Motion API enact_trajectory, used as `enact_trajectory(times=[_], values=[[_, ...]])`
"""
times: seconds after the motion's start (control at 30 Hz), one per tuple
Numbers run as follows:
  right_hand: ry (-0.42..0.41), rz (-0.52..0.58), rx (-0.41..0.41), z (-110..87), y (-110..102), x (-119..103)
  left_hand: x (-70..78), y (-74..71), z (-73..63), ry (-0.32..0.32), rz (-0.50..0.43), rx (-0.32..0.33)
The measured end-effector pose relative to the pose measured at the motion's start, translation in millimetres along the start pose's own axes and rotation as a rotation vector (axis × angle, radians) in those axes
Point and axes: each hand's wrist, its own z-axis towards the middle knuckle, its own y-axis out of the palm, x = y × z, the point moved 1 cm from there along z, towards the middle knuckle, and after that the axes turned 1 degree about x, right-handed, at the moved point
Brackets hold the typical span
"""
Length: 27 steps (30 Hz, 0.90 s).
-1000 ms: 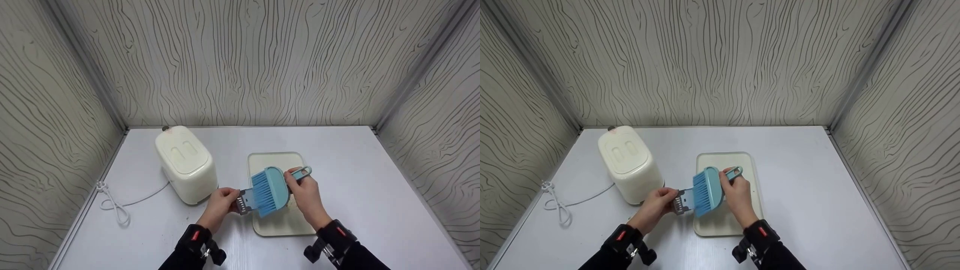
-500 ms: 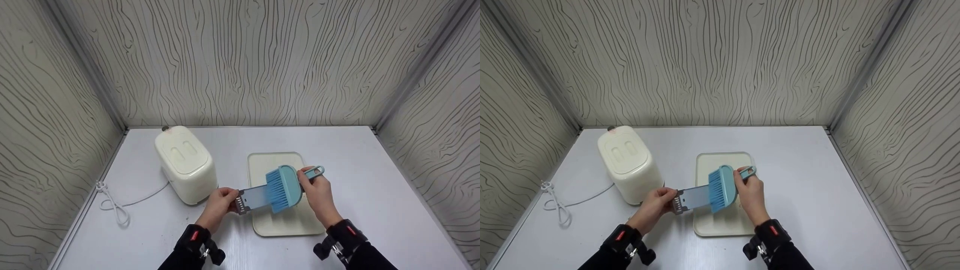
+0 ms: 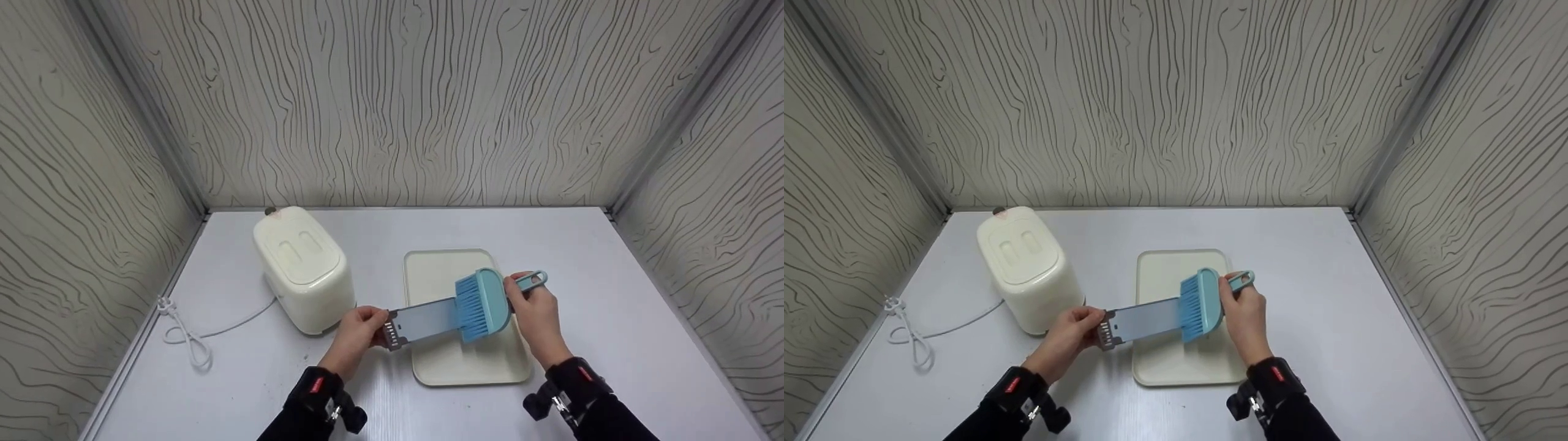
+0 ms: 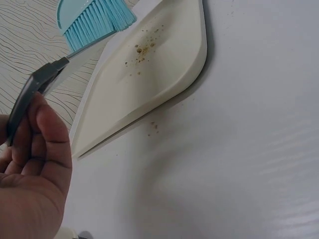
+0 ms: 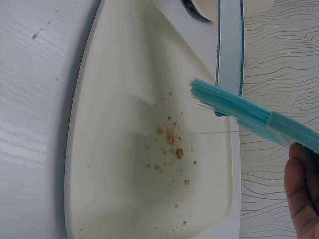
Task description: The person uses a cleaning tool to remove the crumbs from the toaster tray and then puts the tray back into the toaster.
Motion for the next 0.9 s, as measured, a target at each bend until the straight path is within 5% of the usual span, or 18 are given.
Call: enact_trajectory(times=[0.5,0.9], values=[[-0.061,-0.077,0.071,1.8,-5.5,6.5,2.5,-0.3,-1.9,-0.009,0.002,0.030],[-0.004,0.014,0.118,-0.3,-7.4,3.3,1.9,-1.9,-3.9,0.009,-0.013,0.012]])
